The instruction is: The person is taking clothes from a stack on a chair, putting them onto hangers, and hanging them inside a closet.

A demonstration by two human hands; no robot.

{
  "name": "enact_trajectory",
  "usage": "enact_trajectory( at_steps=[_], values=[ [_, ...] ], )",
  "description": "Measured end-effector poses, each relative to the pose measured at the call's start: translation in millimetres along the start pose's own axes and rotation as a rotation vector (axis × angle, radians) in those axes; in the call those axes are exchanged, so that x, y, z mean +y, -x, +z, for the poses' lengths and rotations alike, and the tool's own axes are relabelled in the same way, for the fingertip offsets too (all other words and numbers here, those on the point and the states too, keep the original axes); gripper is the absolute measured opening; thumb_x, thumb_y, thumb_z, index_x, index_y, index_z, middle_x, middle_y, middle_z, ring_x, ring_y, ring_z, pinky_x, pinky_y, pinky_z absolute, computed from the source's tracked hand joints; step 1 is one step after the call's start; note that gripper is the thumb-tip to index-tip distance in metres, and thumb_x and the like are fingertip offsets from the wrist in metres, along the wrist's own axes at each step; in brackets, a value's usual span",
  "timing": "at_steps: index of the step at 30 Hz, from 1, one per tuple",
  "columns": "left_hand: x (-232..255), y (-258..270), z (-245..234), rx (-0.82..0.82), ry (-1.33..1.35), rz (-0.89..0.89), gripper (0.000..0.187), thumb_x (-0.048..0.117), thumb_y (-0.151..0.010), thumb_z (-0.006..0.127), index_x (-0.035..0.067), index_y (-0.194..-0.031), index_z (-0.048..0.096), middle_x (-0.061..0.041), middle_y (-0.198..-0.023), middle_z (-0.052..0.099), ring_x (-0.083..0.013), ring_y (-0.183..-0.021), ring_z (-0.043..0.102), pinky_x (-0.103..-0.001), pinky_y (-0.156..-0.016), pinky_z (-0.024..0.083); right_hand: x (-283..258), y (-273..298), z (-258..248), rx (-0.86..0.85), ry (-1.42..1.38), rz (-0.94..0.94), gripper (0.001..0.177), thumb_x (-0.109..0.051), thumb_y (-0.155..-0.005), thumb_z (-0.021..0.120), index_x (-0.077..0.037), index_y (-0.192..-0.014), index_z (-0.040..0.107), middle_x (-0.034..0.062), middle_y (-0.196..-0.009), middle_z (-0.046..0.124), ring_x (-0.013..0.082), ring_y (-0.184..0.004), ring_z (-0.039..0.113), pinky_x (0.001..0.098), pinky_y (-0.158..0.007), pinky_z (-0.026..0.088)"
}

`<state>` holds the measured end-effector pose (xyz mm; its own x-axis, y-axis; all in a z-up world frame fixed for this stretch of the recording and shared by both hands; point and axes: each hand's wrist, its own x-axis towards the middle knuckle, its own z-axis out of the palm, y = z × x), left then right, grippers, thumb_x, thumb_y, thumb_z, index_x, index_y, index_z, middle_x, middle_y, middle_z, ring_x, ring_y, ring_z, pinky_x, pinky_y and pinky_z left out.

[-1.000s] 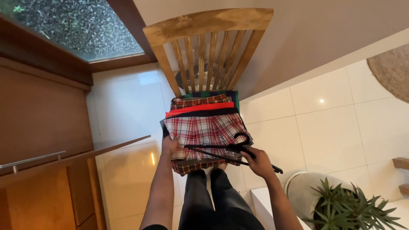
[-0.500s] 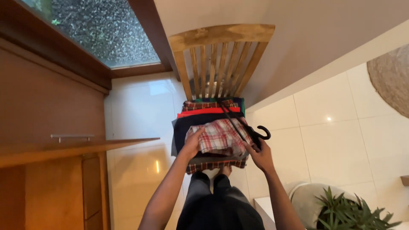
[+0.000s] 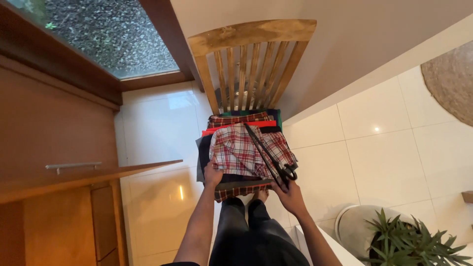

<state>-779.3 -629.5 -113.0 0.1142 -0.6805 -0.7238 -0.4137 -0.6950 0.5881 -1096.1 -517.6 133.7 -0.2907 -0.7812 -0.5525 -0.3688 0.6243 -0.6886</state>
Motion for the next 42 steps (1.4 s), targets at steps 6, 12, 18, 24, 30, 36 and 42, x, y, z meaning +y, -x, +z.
enact_trajectory(
  at_steps=[6, 12, 18, 24, 30, 36, 42],
  values=[
    [-16.9, -10.7, 7.8, 0.186, 0.232, -0.027, 0.072, 0.029, -0.099, 0.101, 0.033, -0.160, 0.063, -0.007, -0.150, 0.070, -0.0293, -0.136, 0.073, -0.045, -0.116, 0.062, 111.1, -14.2, 4.3, 0.013, 0.064, 0.010, 0.036, -0.039, -0.106, 0.093, -0.012, -0.112, 0.070, 0.0017, -0.063, 0.061, 0.0220, -0.066, 0.066, 0.0399, -0.075, 0.056],
    [6.2, -2.1, 23.4, 0.191, 0.229, 0.202, 0.032, 0.007, -0.102, 0.082, 0.030, -0.124, 0.082, -0.007, -0.115, 0.080, -0.0272, -0.114, 0.078, -0.044, -0.102, 0.063, 105.6, -6.9, 2.0, 0.031, 0.083, -0.023, 0.030, -0.036, -0.106, 0.092, -0.013, -0.111, 0.072, 0.0006, -0.062, 0.058, 0.0208, -0.062, 0.063, 0.0400, -0.072, 0.054],
    [81.2, 84.4, 41.6, 0.018, 0.272, 0.234, 0.026, 0.009, -0.098, 0.087, 0.025, -0.117, 0.096, -0.010, -0.118, 0.084, -0.0240, -0.098, 0.081, -0.040, -0.093, 0.070, 42.8, 22.0, -8.7, 0.011, 0.135, -0.140, 0.061, -0.048, -0.097, 0.101, -0.012, -0.122, 0.058, 0.0160, -0.083, 0.065, 0.0424, -0.086, 0.077, 0.0521, -0.088, 0.059],
    [179.9, 221.9, 20.8, -0.248, 0.605, 0.196, 0.024, -0.001, -0.109, 0.078, -0.001, -0.130, 0.088, -0.022, -0.129, 0.071, -0.0233, -0.088, 0.078, -0.043, -0.089, 0.078, 1.3, 34.2, -12.7, 0.185, 0.055, -0.345, 0.089, -0.039, -0.082, 0.113, -0.015, -0.147, 0.058, 0.0227, -0.124, 0.080, 0.0517, -0.128, 0.080, 0.0649, -0.110, 0.064],
    [230.1, 302.5, 0.4, -0.351, 0.921, 0.185, 0.020, -0.004, -0.112, 0.079, -0.014, -0.130, 0.078, -0.010, -0.111, 0.052, -0.0211, -0.091, 0.072, -0.057, -0.114, 0.075, 17.4, 15.2, 1.5, 0.371, 0.046, -0.442, 0.077, -0.035, -0.078, 0.112, -0.015, -0.135, 0.064, 0.0148, -0.103, 0.077, 0.0451, -0.104, 0.083, 0.0542, -0.096, 0.067],
    [247.8, 310.8, -23.1, -0.243, 0.993, 0.266, 0.019, -0.004, -0.112, 0.078, -0.013, -0.129, 0.075, -0.011, -0.112, 0.055, -0.0275, -0.101, 0.079, -0.057, -0.114, 0.074, 8.0, -9.1, -15.5, 0.434, -0.091, -0.362, 0.033, -0.018, -0.094, 0.086, -0.018, -0.117, 0.063, 0.0168, -0.092, 0.073, 0.0423, -0.093, 0.078, 0.0557, -0.087, 0.061],
    [252.5, 329.3, -41.2, -0.192, 0.950, 0.390, 0.022, 0.000, -0.116, 0.078, -0.014, -0.134, 0.075, -0.022, -0.125, 0.058, -0.0420, -0.116, 0.085, -0.059, -0.114, 0.074, -46.6, 22.8, -40.9, 0.318, -0.361, -0.436, 0.046, -0.005, -0.098, 0.090, -0.017, -0.138, 0.070, 0.0077, -0.110, 0.075, 0.0255, -0.098, 0.078, 0.0403, -0.093, 0.066]
  ],
)
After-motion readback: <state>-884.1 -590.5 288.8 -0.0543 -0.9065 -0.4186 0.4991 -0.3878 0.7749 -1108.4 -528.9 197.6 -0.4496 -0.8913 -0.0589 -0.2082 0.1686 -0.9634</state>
